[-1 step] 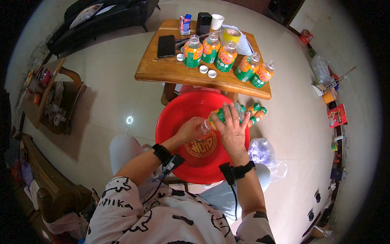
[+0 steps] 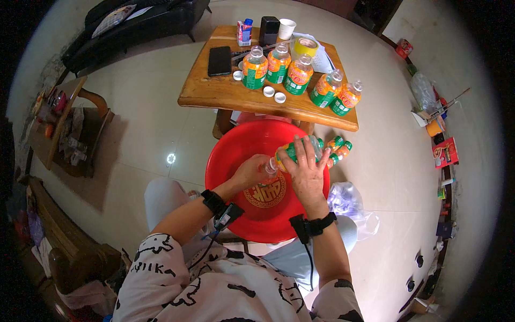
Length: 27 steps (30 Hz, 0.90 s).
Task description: Emptying multiple bottles of juice into a red bucket.
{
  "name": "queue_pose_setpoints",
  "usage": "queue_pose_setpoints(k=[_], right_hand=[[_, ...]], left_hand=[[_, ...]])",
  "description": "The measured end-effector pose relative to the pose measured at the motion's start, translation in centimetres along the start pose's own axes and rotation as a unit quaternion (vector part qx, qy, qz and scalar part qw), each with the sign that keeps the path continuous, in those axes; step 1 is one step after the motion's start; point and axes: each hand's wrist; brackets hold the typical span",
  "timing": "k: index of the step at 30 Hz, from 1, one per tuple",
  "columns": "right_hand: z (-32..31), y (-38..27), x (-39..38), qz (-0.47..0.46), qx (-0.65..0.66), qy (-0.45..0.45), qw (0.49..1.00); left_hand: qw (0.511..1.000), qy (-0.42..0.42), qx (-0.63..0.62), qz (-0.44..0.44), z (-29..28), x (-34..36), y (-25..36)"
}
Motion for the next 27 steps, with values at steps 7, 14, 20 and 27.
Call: queue_pose_setpoints(k=[7,14,20,27], right_hand=[[0.4,-0.1,0.1,0.005,-0.006,0.003,1.000],[0.8,0.1,0.2,0.020,0.013,0.021,1.000],[0.8,0.3,0.0,0.033,0.016,0.018,0.999],[0.5,0.3,0.1,0.043,0.008,0.034,0.998]], left_hand=[[1.000,0.010,0.003,0.016,0.1,0.6,-0.7],[1.000,0.019,-0.002,0.017,0.5,0.9,-1.8],[1.000,0.013,0.006,0.019,0.0,0.8,-1.3],[1.000,0.016,0.004,0.009,-0.2,0.7,-1.2]])
Point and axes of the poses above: each hand's wrist, its own x-axis towards the middle knuckle, its own z-axis out of the palm, y = z × x, and after that the axes turned 7 degrees about -z, right-handed
